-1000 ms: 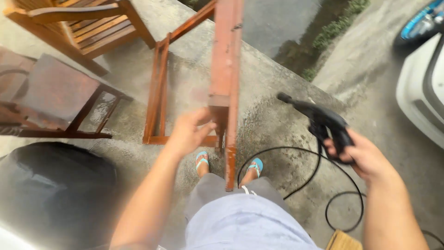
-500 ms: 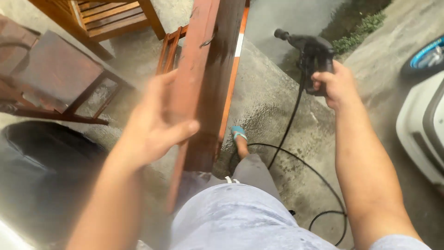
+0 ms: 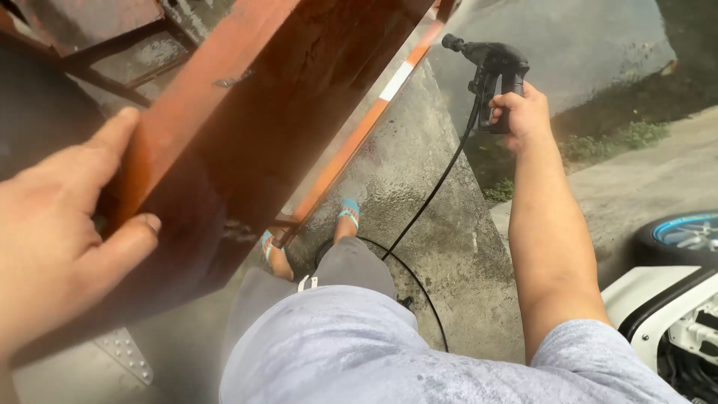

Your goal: Power washing wooden outdoor furniture including a bench and chairs.

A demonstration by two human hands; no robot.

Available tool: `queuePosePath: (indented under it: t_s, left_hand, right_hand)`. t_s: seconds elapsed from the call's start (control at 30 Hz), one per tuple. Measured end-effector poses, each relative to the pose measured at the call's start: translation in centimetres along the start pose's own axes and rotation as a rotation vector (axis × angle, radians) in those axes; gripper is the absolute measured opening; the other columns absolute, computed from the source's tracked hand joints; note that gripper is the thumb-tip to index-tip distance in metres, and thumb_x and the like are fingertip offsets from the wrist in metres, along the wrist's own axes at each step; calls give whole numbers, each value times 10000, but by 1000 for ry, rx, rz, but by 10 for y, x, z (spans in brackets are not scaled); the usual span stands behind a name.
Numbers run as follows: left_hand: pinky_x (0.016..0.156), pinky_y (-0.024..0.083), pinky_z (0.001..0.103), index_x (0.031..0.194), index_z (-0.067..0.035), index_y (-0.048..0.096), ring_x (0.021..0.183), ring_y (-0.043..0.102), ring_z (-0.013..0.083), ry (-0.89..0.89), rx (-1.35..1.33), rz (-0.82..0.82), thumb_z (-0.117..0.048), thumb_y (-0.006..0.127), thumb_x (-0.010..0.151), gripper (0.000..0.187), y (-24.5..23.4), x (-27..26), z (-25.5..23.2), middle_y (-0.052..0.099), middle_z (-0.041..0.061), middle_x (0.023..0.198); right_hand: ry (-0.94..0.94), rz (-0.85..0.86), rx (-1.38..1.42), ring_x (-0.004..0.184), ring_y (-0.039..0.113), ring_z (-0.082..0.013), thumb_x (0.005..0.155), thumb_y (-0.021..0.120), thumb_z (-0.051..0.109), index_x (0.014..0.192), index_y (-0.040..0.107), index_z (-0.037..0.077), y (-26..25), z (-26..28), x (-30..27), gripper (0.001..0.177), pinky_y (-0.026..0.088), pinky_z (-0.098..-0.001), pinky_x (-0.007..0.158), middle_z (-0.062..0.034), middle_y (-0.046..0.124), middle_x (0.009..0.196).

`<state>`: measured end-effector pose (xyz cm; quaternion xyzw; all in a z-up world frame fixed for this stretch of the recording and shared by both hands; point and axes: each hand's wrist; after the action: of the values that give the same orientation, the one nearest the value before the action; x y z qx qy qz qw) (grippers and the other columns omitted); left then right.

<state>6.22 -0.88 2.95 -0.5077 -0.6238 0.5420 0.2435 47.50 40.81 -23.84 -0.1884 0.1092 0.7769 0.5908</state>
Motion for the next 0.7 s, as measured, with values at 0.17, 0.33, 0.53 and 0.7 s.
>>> queuePosePath:
  t_s: [0.17,0.33,0.53,0.7]
  left_hand:
    - [734,537,484,1492,53,529,840,651,423,9,130,-189,-230,751,789,790,2,-13,-17,662,263,1029]
    - [838,531,502,1230,63,626,943,654,413,10,139,-293,-217,721,1049,347,18,-21,-8,672,221,1053]
    - [805,509,369,1040,-5,614,872,640,298,221,362,-568,-108,621,911,166,37,-37,3,655,111,952]
    - [714,501,354,822,-117,622,647,586,216,259,621,-664,-137,603,954,135,46,-43,-2,577,33,699]
  right_hand:
    - [65,166,-86,691,592,-152,881,653,-42,1094,617,20,-26,-2,-15,225,505,-308,631,-86,657,848]
    - [73,485,-173,759,608,-178,889,671,-10,1167,620,-8,-35,41,-92,283,489,-318,713,-103,655,875]
    - [120,576,-541,725,599,-158,775,706,4,1022,670,-2,-10,58,-200,250,467,-297,686,-52,685,852]
    - [222,693,-618,666,525,-111,751,742,-5,948,686,16,20,38,-271,206,416,-280,579,-8,632,762]
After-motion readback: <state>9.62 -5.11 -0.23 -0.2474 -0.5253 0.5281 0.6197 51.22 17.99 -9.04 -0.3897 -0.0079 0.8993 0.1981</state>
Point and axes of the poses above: each hand's wrist, its own x-axis towards the middle knuckle, its own y-axis out of the palm, z = x × y
